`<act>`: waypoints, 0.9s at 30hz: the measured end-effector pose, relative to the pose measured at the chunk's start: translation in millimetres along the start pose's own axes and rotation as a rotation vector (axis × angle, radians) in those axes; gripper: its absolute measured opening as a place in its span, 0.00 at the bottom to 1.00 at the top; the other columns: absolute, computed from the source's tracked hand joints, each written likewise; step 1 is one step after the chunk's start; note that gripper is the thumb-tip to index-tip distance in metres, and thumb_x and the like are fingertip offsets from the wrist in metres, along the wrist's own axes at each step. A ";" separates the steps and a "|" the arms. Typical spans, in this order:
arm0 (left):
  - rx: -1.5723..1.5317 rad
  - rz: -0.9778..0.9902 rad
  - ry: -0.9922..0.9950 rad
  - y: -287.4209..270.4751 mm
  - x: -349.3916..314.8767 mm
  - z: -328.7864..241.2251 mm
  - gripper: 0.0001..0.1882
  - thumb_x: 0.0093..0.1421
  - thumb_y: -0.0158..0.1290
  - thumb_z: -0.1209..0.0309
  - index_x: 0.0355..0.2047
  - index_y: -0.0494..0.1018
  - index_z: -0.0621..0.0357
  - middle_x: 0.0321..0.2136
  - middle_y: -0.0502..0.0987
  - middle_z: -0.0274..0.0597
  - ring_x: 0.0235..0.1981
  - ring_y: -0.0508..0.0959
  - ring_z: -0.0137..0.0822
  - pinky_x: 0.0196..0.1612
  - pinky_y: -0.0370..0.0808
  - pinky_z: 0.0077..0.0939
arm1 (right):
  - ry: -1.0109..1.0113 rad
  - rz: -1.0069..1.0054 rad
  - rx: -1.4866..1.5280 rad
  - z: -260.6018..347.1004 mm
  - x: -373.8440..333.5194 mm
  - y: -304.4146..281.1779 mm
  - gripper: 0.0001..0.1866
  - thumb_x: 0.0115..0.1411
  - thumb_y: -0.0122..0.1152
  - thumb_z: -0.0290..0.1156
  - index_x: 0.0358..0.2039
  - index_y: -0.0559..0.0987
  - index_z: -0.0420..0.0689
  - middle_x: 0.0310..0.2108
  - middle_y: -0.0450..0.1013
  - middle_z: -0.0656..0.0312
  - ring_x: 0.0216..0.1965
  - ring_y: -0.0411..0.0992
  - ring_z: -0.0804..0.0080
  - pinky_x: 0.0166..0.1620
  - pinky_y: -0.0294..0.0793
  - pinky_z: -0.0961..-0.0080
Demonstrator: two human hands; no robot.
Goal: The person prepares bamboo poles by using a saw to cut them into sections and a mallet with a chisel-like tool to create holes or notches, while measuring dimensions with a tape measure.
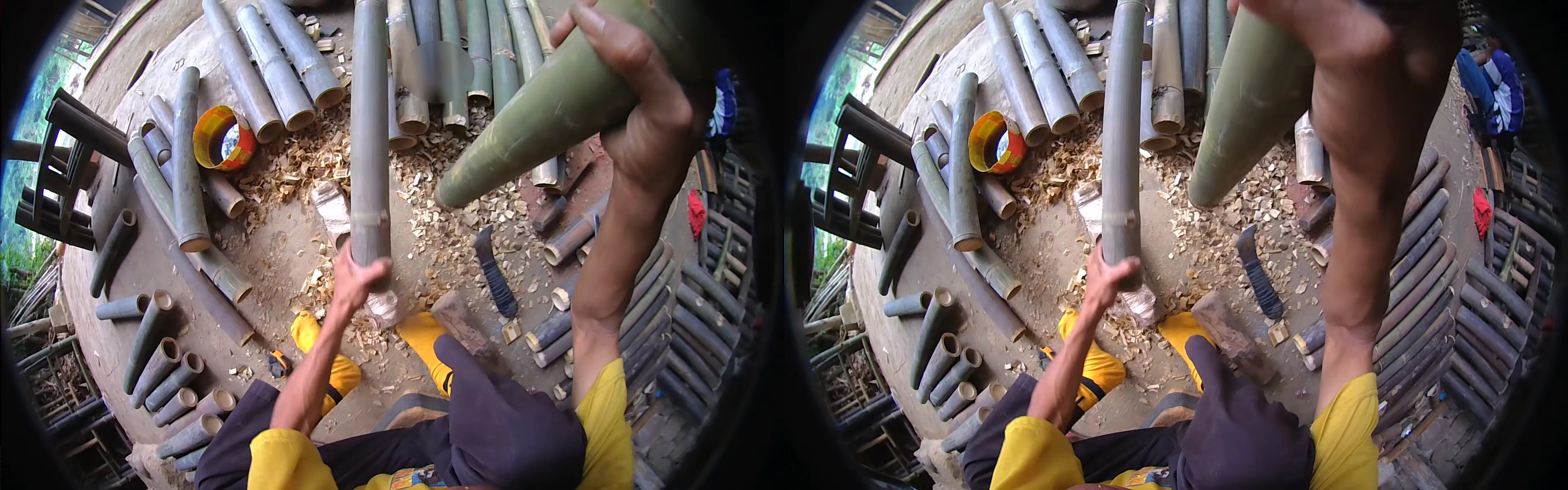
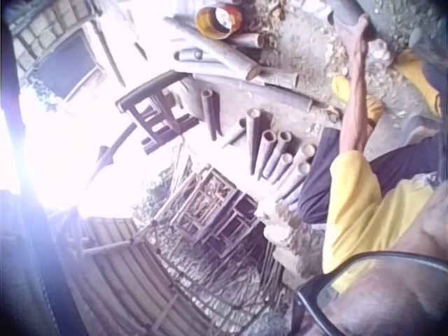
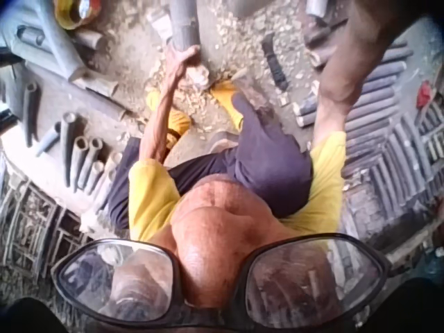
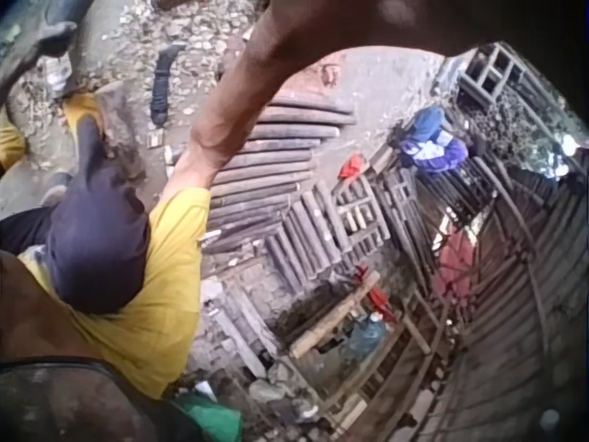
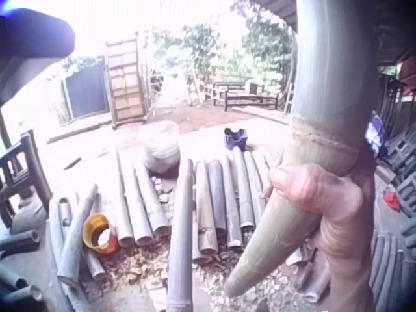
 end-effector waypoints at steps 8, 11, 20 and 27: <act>0.600 -0.283 0.572 -32.8 111.2 -127.0 0.54 0.42 0.56 0.37 0.61 0.53 0.62 0.46 0.71 0.56 0.49 0.71 0.48 0.55 0.66 0.48 | -0.119 0.043 0.113 4.6 2.0 -24.4 0.20 0.39 0.64 0.26 0.35 0.72 0.33 0.20 0.71 0.58 0.21 0.72 0.70 0.27 0.74 0.78; 0.131 0.079 0.590 -29.1 73.8 -216.0 0.47 0.47 0.57 0.43 0.59 0.59 0.61 0.48 0.71 0.52 0.53 0.69 0.43 0.58 0.63 0.47 | -0.169 0.590 -0.298 -5.7 0.3 -12.8 0.12 0.53 0.57 0.32 0.31 0.79 0.34 0.32 0.75 0.52 0.31 0.74 0.69 0.41 0.72 0.75; -0.144 0.292 0.753 -125.5 -108.2 -361.4 0.28 0.51 0.55 0.57 0.47 0.62 0.60 0.44 0.69 0.47 0.46 0.70 0.40 0.50 0.68 0.39 | 0.235 0.844 -0.124 7.1 -117.6 42.6 0.07 0.37 0.66 0.19 0.20 0.79 0.41 0.22 0.75 0.61 0.27 0.74 0.73 0.40 0.74 0.72; -0.864 -0.202 0.636 -196.1 -145.4 -251.6 0.15 0.49 0.56 0.63 0.32 0.67 0.59 0.28 0.72 0.42 0.31 0.75 0.38 0.40 0.75 0.36 | 0.192 1.288 -0.189 -9.1 -212.0 64.1 0.23 0.40 0.60 0.25 0.39 0.66 0.40 0.23 0.72 0.57 0.21 0.73 0.65 0.28 0.73 0.68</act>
Point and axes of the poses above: each hand's wrist, its own x-axis towards the middle knuckle, its own y-axis out of the palm, z = x × y, the point moved 8 cm from there along x, towards the middle knuckle
